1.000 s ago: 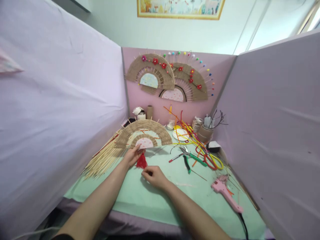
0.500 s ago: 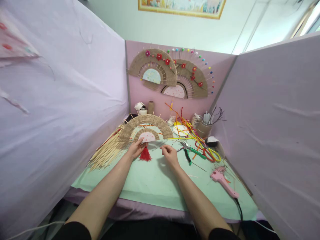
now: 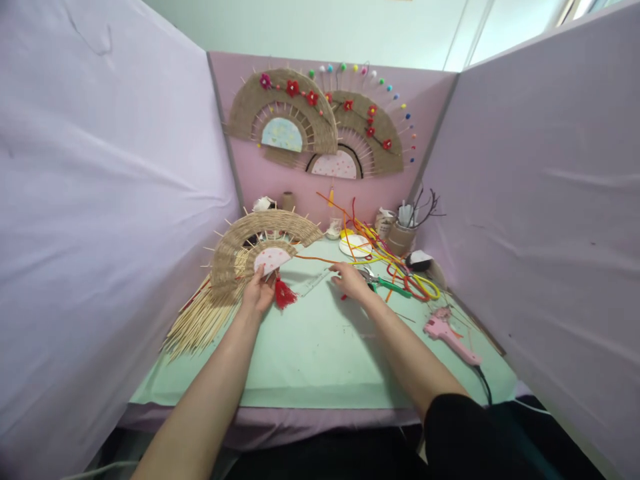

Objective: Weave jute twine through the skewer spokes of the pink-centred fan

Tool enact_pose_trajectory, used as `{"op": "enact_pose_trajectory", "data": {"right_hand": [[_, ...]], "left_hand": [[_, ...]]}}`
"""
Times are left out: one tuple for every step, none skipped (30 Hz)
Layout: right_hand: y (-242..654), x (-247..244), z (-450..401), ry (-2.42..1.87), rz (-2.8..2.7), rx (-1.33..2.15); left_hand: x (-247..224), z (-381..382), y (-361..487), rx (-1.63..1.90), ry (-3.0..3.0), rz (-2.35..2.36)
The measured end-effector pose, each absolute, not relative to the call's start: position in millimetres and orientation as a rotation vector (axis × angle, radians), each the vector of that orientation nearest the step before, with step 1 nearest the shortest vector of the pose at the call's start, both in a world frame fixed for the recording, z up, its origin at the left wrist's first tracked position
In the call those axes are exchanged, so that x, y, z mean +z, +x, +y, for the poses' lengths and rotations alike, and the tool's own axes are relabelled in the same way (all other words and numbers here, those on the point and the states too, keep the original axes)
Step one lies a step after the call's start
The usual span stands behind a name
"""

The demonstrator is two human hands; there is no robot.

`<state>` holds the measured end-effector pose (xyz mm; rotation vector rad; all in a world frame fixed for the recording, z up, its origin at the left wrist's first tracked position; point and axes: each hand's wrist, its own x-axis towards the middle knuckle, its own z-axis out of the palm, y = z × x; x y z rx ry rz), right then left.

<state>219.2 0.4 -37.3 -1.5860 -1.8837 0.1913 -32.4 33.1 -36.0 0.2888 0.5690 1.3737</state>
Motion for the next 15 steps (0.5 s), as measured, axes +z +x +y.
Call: {"op": "enact_pose_trajectory", "data": {"right_hand": [[219, -38, 8, -1.542, -2.029, 0.165], [218, -39, 17, -1.491, -2.157, 0.157], [216, -39, 25, -1.455, -2.264, 0.163], [214, -39, 35, -1.442, -2.351, 0.188], [211, -38, 43, -1.464, -2.426, 0.233], [208, -38, 52, -1.505, -2.493, 0.277], [205, -37, 59, -1.562, -2.543, 0.314], [203, -36, 66, -1.618, -2.577, 0.363], [202, -35, 71, -1.668, -2.589, 0.420], [202, -33, 75, -1.707, -2.585, 0.474], [203, -32, 79, -1.729, -2.566, 0.520], [204, -30, 83, -1.742, -2.536, 0.548], [207, -27, 86, -1.749, -2.497, 0.552], [210, -24, 90, -1.755, -2.452, 0.532], [215, -20, 95, -1.767, -2.396, 0.495]], "left_hand": [[-35, 32, -32, 1.365, 0.286, 0.561], [-34, 31, -32, 1.352, 0.287, 0.552], [-33, 29, -32, 1.337, 0.289, 0.544], [-32, 28, -32, 1.323, 0.289, 0.538], [-32, 27, -32, 1.315, 0.284, 0.535], [-31, 26, -32, 1.313, 0.276, 0.536], [-31, 25, -32, 1.316, 0.268, 0.537], [-31, 25, -33, 1.319, 0.263, 0.538], [-31, 25, -33, 1.321, 0.262, 0.536], [-30, 25, -33, 1.323, 0.264, 0.532], [-30, 25, -33, 1.322, 0.269, 0.526], [-30, 25, -33, 1.323, 0.276, 0.519], [-30, 25, -32, 1.328, 0.280, 0.513], [-30, 24, -32, 1.330, 0.283, 0.508], [-30, 24, -31, 1.329, 0.289, 0.505]]}}
